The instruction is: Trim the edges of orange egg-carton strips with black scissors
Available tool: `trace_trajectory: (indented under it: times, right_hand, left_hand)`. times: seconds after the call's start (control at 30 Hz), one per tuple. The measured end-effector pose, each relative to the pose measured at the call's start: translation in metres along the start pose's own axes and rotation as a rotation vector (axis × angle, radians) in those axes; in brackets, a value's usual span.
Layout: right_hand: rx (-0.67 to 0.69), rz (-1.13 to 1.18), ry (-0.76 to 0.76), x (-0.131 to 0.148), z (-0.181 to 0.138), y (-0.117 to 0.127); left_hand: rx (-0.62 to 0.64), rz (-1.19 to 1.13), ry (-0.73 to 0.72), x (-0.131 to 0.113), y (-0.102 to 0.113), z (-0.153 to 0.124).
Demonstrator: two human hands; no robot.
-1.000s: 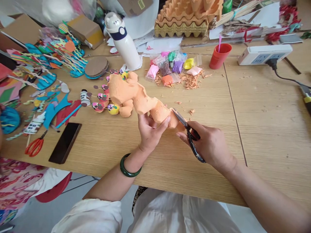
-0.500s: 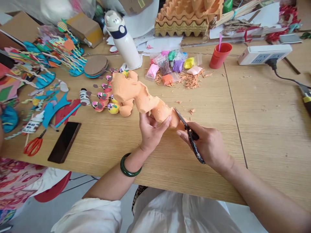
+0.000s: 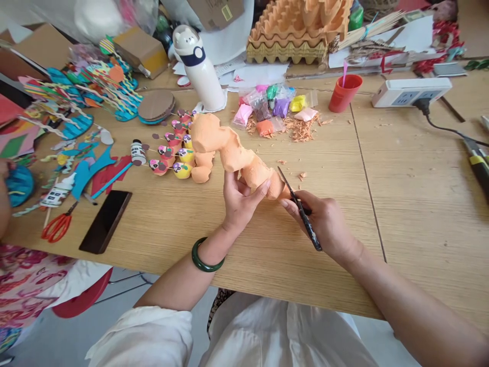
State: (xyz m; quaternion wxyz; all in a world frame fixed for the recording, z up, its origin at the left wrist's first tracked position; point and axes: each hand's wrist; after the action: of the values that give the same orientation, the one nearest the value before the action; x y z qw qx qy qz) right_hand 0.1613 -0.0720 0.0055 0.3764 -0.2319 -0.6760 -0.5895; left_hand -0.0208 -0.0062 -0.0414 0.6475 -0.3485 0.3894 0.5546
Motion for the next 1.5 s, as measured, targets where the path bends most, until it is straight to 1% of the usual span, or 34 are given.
trace_trajectory:
  times: [0.07, 0.17, 0.23, 0.33, 0.43, 0.5, 0.57, 0.7, 0.77, 0.87, 0.97, 1.03, 1.1, 1.23, 1.33, 1.5]
  right_hand:
    - [0.015, 0.079, -0.030, -0.001, 0.002, 0.004]
    - [0.110, 0.321, -0.073, 0.002, 0.006, 0.015]
    - [0.154, 0.469, -0.066, 0.002, 0.008, 0.023]
    - [0.174, 0.616, -0.069, -0.005, 0.014, 0.031]
    - [0.236, 0.816, -0.150, -0.021, 0.022, 0.033]
    - [0.284, 0.918, -0.195, -0.032, 0.027, 0.033]
    - [0.321, 0.980, -0.212, -0.039, 0.032, 0.034]
    - [0.349, 1.034, -0.190, -0.049, 0.035, 0.040]
    - [0.358, 1.030, -0.154, -0.053, 0.037, 0.043]
    - [0.345, 0.967, -0.104, -0.059, 0.039, 0.046]
    - [0.280, 0.859, -0.068, -0.062, 0.042, 0.047]
    - [0.245, 0.818, -0.042, -0.062, 0.041, 0.047]
    - [0.228, 0.822, -0.021, -0.061, 0.040, 0.046]
    - [0.240, 0.965, 0.002, -0.060, 0.037, 0.043]
    - [0.230, 1.093, -0.017, -0.059, 0.037, 0.037]
    - [0.109, 1.256, -0.051, -0.048, 0.041, 0.023]
  left_hand:
    - [-0.001, -0.006, 0.010, -0.001, 0.002, 0.001]
    - [-0.010, -0.019, 0.042, -0.004, 0.003, 0.005]
    - [-0.014, -0.080, 0.075, -0.007, 0.002, 0.007]
    - [-0.011, -0.185, 0.202, -0.010, 0.000, 0.010]
    - [0.002, -0.251, 0.369, -0.010, 0.001, 0.011]
    - [0.006, -0.291, 0.432, -0.010, 0.003, 0.012]
    - [-0.004, -0.329, 0.452, -0.011, 0.008, 0.016]
    - [-0.067, -0.404, 0.432, -0.015, 0.023, 0.028]
    - [-0.023, -0.458, 0.467, -0.016, 0.031, 0.032]
    - [0.162, -0.477, 0.543, -0.017, 0.036, 0.033]
    - [0.308, -0.391, 0.539, -0.020, 0.032, 0.030]
    - [0.366, -0.345, 0.529, -0.022, 0.028, 0.027]
    - [0.407, -0.326, 0.522, -0.024, 0.024, 0.026]
    - [0.478, -0.379, 0.526, -0.027, 0.020, 0.023]
    - [0.475, -0.444, 0.580, -0.033, 0.016, 0.018]
    - [0.308, -0.486, 0.652, -0.037, 0.000, 0.005]
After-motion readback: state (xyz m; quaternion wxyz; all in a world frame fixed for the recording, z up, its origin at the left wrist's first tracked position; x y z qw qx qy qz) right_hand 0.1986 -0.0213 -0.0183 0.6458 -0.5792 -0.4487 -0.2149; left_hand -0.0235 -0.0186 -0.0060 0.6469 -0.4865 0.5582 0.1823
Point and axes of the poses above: each hand's wrist, its own z-axis towards the middle knuckle, its own y-axis out of the back of the hand, x = y × z, and after that the axes turned 10 degrees about x, right-handed
